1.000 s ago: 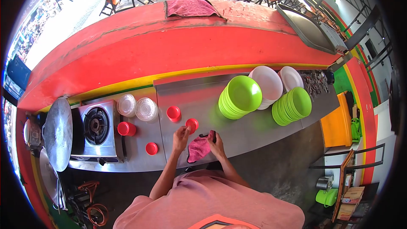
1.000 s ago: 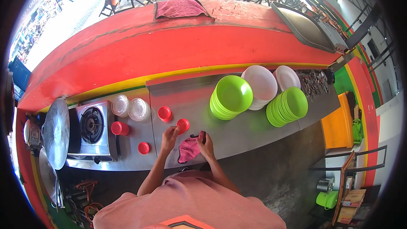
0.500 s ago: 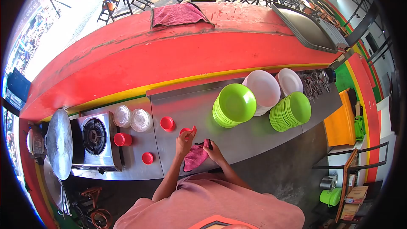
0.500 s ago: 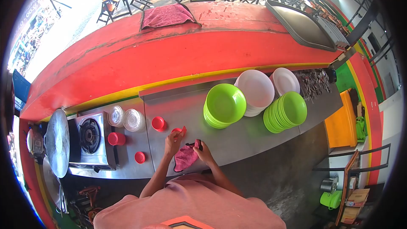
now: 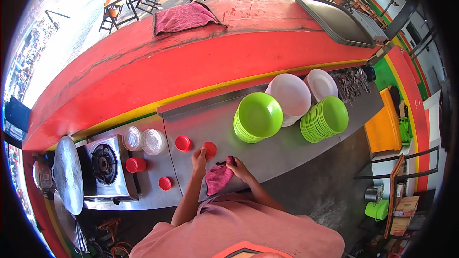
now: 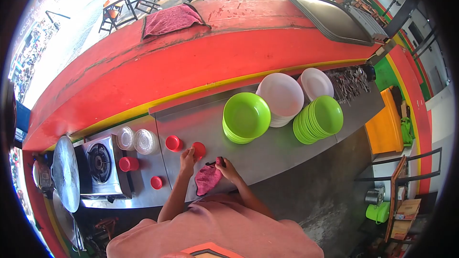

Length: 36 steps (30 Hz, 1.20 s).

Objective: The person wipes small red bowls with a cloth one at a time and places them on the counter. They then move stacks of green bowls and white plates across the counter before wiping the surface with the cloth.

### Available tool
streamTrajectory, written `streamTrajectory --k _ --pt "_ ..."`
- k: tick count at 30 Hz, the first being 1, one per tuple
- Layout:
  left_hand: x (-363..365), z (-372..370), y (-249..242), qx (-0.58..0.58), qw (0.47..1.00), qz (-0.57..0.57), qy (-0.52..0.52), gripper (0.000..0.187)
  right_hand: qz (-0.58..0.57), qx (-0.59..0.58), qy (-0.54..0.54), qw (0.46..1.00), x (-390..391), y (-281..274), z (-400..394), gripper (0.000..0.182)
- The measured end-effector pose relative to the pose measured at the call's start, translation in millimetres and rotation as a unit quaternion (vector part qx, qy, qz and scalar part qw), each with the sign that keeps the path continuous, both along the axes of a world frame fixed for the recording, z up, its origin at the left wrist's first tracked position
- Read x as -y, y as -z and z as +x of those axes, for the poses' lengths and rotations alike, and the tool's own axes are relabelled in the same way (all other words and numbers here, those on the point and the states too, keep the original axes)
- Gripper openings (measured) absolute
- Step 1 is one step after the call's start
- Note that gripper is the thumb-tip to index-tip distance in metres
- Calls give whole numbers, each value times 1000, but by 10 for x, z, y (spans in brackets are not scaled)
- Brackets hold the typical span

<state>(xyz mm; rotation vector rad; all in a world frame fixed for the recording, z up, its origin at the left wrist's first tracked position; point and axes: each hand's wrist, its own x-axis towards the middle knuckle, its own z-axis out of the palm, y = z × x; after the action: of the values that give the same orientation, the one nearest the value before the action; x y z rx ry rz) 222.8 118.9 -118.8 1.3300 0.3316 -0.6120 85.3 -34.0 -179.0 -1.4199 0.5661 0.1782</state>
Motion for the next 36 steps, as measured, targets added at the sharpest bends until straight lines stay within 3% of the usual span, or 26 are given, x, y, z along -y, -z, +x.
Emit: streamTrajectory --k 10,13,14,16,19,22,28,34,36 --pt "-96 -32 375 -33 999 -3 -28 26 8 18 26 999 -33 58 10 40" --pt "-101 -57 366 37 998 27 -42 24 16 14 25 999 -8 192 11 41" --pt "-109 -65 345 112 990 82 -24 26 24 15 24 999 1 271 9 42" --pt "-129 -69 222 258 947 190 14 29 26 15 23 999 -11 301 -16 42" --pt "-154 -98 -123 371 887 263 74 23 12 12 23 1000 -16 206 -8 43" --pt "-197 -133 5 390 875 271 90 17 5 13 24 1000 -26 141 -25 44" --pt "-256 -257 133 385 874 274 115 17 -1 19 26 999 -48 85 -37 45" --pt "-267 -311 249 223 957 171 78 25 1 11 21 1000 -40 35 -26 45" --pt "-274 -282 305 217 964 144 57 27 10 22 30 999 -53 30 -21 44"
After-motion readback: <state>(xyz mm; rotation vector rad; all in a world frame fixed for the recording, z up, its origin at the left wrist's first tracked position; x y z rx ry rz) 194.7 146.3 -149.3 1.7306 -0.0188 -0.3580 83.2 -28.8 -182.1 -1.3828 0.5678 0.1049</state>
